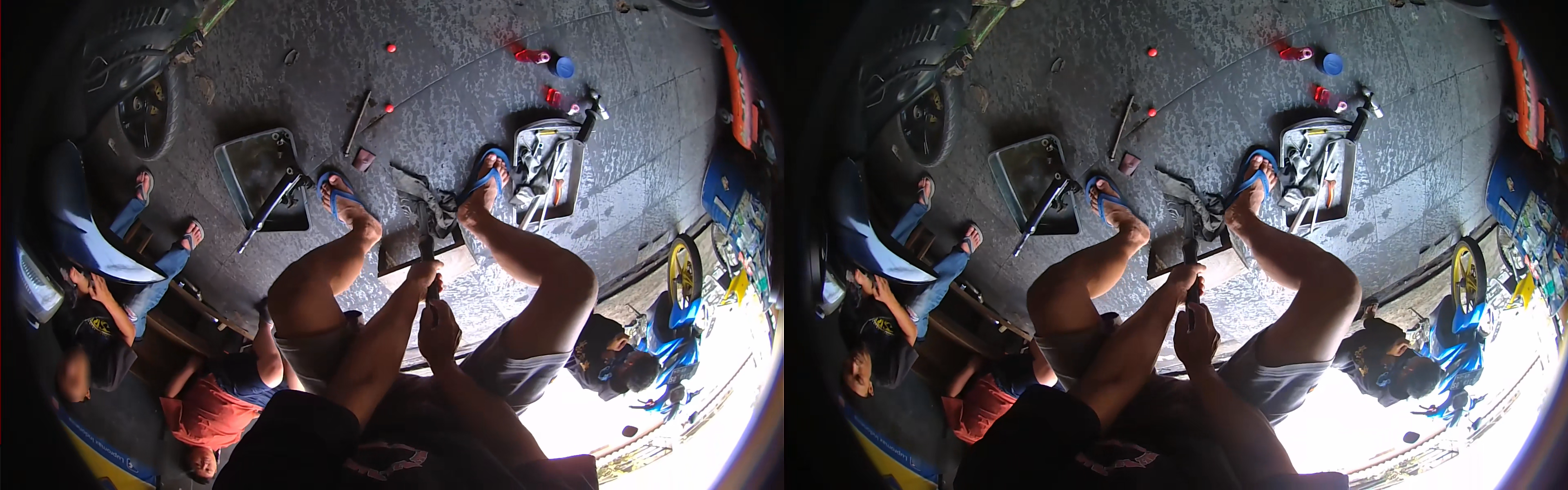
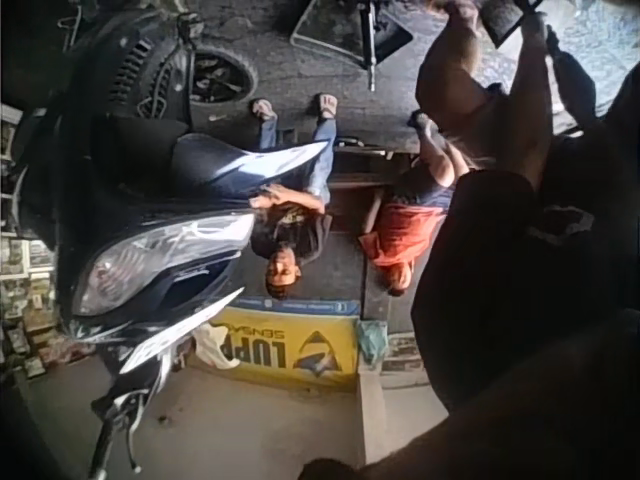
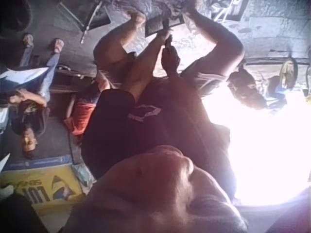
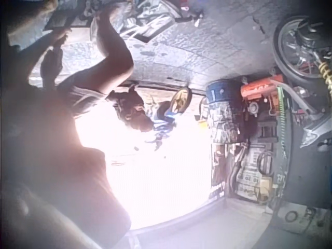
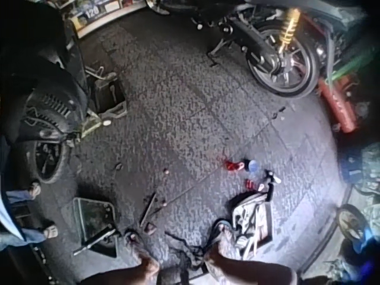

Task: The person sits on the floor of a workshop and uses a T-handle wrench to tighten a nut on a cylindrical metal component. They repeatedly wipe the component with a rag and apply lubricant from a small red bottle while working on the part.

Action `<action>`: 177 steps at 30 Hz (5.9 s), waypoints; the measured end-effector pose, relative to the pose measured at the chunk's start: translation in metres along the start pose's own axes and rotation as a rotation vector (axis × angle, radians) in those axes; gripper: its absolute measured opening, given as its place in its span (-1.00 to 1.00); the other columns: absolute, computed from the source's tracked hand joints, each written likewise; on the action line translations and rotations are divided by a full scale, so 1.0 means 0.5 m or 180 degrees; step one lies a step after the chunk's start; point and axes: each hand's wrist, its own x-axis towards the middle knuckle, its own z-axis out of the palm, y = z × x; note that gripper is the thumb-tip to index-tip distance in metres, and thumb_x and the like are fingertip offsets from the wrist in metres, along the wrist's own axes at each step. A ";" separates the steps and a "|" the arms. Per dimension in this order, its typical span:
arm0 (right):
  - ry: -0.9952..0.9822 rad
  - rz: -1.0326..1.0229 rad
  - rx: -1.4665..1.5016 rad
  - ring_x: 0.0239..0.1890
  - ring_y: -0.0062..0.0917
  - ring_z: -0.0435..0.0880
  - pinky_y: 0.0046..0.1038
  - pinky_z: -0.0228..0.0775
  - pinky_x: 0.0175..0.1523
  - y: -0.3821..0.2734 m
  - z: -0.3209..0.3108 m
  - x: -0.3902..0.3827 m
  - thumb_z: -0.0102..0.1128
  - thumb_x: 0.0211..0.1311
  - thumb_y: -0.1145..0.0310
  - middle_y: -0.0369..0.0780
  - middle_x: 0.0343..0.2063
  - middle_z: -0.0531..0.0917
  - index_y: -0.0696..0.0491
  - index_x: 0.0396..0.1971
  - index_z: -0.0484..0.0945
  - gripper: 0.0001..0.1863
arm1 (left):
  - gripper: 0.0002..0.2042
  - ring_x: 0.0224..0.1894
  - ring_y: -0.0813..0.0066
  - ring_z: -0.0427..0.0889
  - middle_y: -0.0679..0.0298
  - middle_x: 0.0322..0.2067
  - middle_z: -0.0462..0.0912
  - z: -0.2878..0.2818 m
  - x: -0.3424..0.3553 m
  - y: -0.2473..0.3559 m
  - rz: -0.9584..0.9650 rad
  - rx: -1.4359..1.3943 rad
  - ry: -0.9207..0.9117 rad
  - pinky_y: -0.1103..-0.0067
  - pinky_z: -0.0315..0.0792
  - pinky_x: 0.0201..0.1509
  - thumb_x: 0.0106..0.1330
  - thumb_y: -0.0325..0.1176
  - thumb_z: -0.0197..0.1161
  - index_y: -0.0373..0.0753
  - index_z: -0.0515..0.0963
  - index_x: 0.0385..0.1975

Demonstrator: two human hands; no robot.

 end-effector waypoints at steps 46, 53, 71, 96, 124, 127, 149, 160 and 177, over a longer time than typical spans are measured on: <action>-0.0007 0.0291 -0.0201 -0.49 -0.07 0.64 -0.14 0.39 -0.39 0.041 0.035 0.093 0.03 0.43 0.12 -0.02 -0.58 0.58 0.05 -0.44 0.58 -0.65 | -0.88 -0.72 0.27 0.45 0.17 -0.68 0.41 0.059 0.068 0.075 -0.0038 0.0447 0.0569 0.27 0.43 -0.66 0.24 -0.45 0.11 -0.30 0.41 -0.53; -0.0090 0.0133 -0.0470 -0.40 -0.01 0.65 -0.05 0.41 -0.34 0.000 -0.015 0.064 0.03 0.43 0.11 -0.05 -0.47 0.64 0.05 -0.41 0.54 -0.67 | -0.90 -0.69 0.29 0.44 0.21 -0.68 0.37 0.043 0.054 0.031 -0.0076 0.0119 0.0141 0.30 0.46 -0.59 0.17 -0.48 0.11 -0.24 0.38 -0.56; -0.0473 0.0394 -0.0678 -0.20 0.00 0.65 -0.02 0.44 -0.13 -0.014 -0.069 0.089 0.08 0.41 0.17 -0.02 -0.24 0.66 0.07 -0.27 0.57 -0.73 | -0.89 -0.73 0.17 0.45 0.09 -0.69 0.42 0.084 0.057 0.019 0.0125 -0.0116 0.0519 0.23 0.44 -0.65 0.19 -0.49 0.11 -0.32 0.42 -0.57; -0.1154 0.0415 0.1557 -0.32 -0.51 0.70 -0.48 0.54 -0.22 -0.095 -0.104 0.191 0.07 0.48 0.13 -0.09 -0.29 0.72 0.26 -0.08 0.54 -0.59 | -0.83 -0.58 0.62 0.52 0.36 -0.54 0.49 0.037 -0.314 0.162 0.2923 0.0058 -0.0488 0.60 0.47 -0.51 0.21 -0.49 0.30 -0.26 0.45 -0.27; -0.1911 0.0471 0.2557 -0.14 -0.64 0.56 -0.57 0.43 -0.04 -0.238 -0.076 0.374 0.36 0.23 0.29 -0.23 -0.22 0.66 0.22 0.06 0.52 -0.53 | -0.72 -0.19 0.33 0.63 0.13 -0.21 0.59 0.118 -0.366 0.187 0.3939 0.0641 0.1037 0.47 0.51 -0.12 0.44 -0.38 0.11 -0.28 0.40 0.08; -0.1724 0.0435 0.2526 -0.18 -0.65 0.55 -0.57 0.43 -0.07 -0.242 -0.082 0.376 0.36 0.23 0.28 -0.26 -0.25 0.65 0.23 0.01 0.55 -0.56 | -0.71 -0.18 0.37 0.60 0.13 -0.20 0.57 0.138 -0.352 0.182 0.3701 0.0009 0.0646 0.49 0.50 -0.10 0.43 -0.44 0.11 -0.30 0.39 0.11; -0.2395 0.0668 0.3698 -0.06 -0.42 0.67 -0.44 0.48 0.12 -0.228 -0.106 0.400 0.19 0.13 0.19 -0.09 -0.13 0.68 0.32 0.07 0.52 -0.41 | -0.35 -0.01 -0.05 0.55 -0.11 0.01 0.44 0.162 -0.432 0.188 0.4993 0.1468 0.1706 0.23 0.47 0.01 0.14 -0.50 0.39 -0.41 0.23 0.23; -0.2579 0.1185 0.4623 -0.15 -0.41 0.69 -0.43 0.56 0.03 -0.186 -0.082 0.394 0.20 0.14 0.15 -0.08 -0.16 0.65 0.30 0.08 0.45 -0.39 | -0.41 0.19 -0.05 0.40 -0.12 0.11 0.40 0.150 -0.440 0.162 0.4839 0.1750 0.1595 0.14 0.21 0.29 0.18 -0.59 0.18 -0.42 0.19 0.25; -0.2107 0.0341 0.3159 -0.06 -0.36 0.69 -0.32 0.53 0.12 -0.249 -0.120 0.403 0.37 0.14 0.25 -0.05 -0.07 0.68 0.17 0.04 0.44 -0.48 | -0.56 -0.05 0.07 0.63 -0.04 -0.10 0.58 0.105 -0.454 0.194 0.4937 0.1849 0.0990 0.31 0.46 0.07 0.18 -0.55 0.31 -0.32 0.45 0.10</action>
